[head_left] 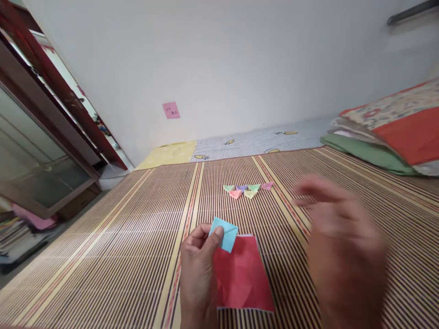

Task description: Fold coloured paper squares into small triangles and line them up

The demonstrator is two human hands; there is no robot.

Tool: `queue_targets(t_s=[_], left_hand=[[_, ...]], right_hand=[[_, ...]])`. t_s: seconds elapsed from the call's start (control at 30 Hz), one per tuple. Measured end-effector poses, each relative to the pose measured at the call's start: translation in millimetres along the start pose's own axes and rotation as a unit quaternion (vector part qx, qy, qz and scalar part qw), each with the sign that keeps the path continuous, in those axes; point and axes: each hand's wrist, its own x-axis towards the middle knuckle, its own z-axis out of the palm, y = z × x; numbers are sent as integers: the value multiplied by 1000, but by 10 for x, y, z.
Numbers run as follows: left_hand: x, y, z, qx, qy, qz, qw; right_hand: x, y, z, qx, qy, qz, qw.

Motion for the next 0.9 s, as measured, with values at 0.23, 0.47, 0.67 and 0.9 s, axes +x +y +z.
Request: queue_targets(t_s=[0.23,0.47,0.67,0.9], left_hand=[[-46,-4,39,3,-23,29,999],[-32,4,36,19,-40,37,998],[-23,40,-26,66,-81,17,994],[-44,28,-75,84,-144,28,986]], right_hand=[[-8,-42,509,80,-191,102,973],[-24,0,470,76,-209,101,970],[14,55,372,54,-274,82,957],[40,112,332,133,-256,122,950]])
